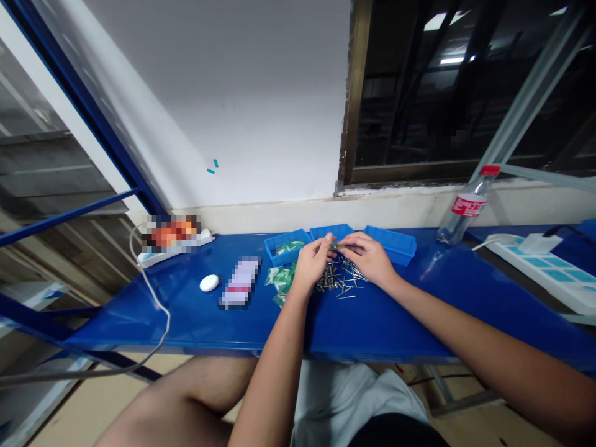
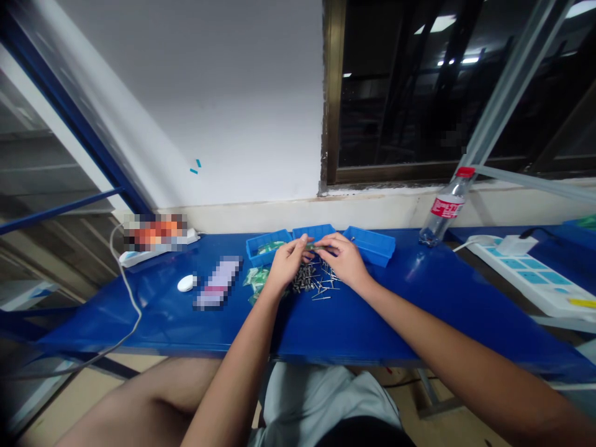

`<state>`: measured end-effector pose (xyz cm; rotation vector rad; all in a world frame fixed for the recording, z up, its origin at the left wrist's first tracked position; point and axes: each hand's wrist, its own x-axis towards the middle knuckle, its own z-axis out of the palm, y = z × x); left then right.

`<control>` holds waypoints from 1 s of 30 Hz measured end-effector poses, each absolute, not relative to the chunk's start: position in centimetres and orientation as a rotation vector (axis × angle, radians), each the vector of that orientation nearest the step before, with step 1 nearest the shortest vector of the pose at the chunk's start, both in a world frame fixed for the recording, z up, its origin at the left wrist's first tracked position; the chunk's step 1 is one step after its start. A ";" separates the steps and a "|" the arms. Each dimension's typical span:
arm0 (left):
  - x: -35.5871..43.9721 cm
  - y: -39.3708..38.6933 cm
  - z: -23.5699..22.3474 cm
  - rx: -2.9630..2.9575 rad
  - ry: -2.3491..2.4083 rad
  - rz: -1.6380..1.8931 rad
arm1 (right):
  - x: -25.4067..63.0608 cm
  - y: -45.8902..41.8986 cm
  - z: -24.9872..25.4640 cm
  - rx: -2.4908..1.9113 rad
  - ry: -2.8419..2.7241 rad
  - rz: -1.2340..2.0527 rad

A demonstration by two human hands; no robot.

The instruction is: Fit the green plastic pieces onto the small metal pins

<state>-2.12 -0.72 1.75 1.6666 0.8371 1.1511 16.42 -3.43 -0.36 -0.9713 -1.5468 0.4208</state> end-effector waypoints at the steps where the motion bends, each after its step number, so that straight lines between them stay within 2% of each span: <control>1: -2.0 -0.5 1.6 1.631 0.822 1.152 | 16.3 -3.6 -0.3 -0.969 -1.607 0.378; 6: -2.4 0.6 0.9 1.565 0.861 1.239 | 15.6 -4.3 0.4 -0.916 -1.782 0.247; 13: -4.2 -0.5 2.3 2.025 1.293 1.486 | 15.4 -4.8 1.2 -0.957 -1.745 0.227; 21: -5.7 -0.3 2.2 2.384 1.842 1.229 | 15.5 -4.4 0.2 -0.953 -2.049 0.184; 30: -5.0 -0.5 1.6 2.345 1.801 1.385 | 15.3 -3.6 -0.6 -0.935 -2.233 0.186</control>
